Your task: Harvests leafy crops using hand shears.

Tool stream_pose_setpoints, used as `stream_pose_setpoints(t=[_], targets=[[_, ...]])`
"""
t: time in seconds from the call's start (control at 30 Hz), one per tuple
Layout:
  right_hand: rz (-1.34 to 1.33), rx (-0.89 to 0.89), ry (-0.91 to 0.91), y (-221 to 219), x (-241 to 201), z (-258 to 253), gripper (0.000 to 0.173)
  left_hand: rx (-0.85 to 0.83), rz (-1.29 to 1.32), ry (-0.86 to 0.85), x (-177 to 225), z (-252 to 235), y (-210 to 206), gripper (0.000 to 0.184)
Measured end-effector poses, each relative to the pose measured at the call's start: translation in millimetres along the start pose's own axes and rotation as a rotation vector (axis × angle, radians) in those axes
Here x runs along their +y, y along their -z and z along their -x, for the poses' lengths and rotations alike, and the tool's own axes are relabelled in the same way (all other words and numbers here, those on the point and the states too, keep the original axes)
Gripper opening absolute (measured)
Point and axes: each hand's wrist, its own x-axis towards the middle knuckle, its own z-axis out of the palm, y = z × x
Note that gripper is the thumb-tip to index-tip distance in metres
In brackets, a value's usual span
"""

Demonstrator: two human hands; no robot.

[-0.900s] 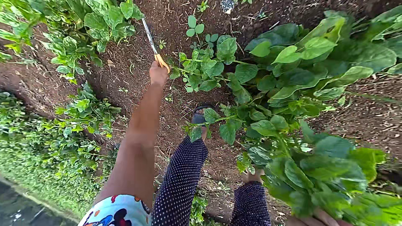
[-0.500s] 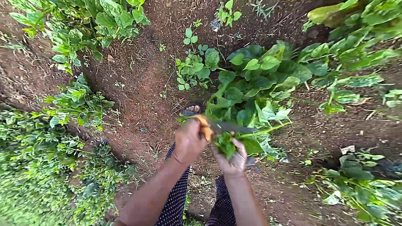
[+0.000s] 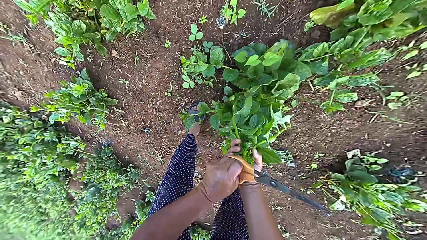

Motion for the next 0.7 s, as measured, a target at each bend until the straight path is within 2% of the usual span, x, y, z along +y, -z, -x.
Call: stream_pose_setpoints(t=[0.07, 0.1, 0.17, 0.2, 0.23, 0.3, 0.37, 0.53, 0.7], targets=[[0.061, 0.007, -0.05, 2.8, -7.9, 9.6, 0.032, -0.135, 0.051, 0.11, -3.3, -8.7, 22.1, 0.004], [0.166, 0.049, -0.066, 2.6, -12.8, 16.6, 0.03, -0.282, 0.048, 0.257, -5.2, -21.9, 40.0, 0.013], [0.326, 0.147, -0.08, 11.8, -25.0, 32.8, 0.026, -0.74, 0.006, 0.688, -21.2, -72.4, 69.4, 0.038], [0.403, 0.187, -0.08, 22.2, -31.7, 41.0, 0.027, -0.916, -0.02, 0.837, -41.6, -94.1, 68.5, 0.043], [0.462, 0.223, -0.077, 33.0, -37.8, 48.0, 0.027, -1.015, -0.038, 0.908, -65.3, -107.5, 59.7, 0.044], [0.51, 0.233, -0.076, 47.4, -48.3, 57.0, 0.027, -1.13, -0.017, 0.938, -107.9, -126.2, 33.3, 0.042], [0.479, 0.207, -0.081, 49.9, -57.3, 63.1, 0.023, -1.233, -0.035, 0.983, -126.6, -153.9, 8.1, 0.041], [0.28, 0.059, -0.108, 48.3, -77.5, 66.1, 0.022, -1.322, -0.095, 1.111, -128.0, -192.6, -36.6, 0.03], [0.282, 0.093, -0.085, 51.9, -82.6, 71.2, 0.02, -1.298, -0.107, 1.181, -121.3, -191.9, -50.8, 0.032]])
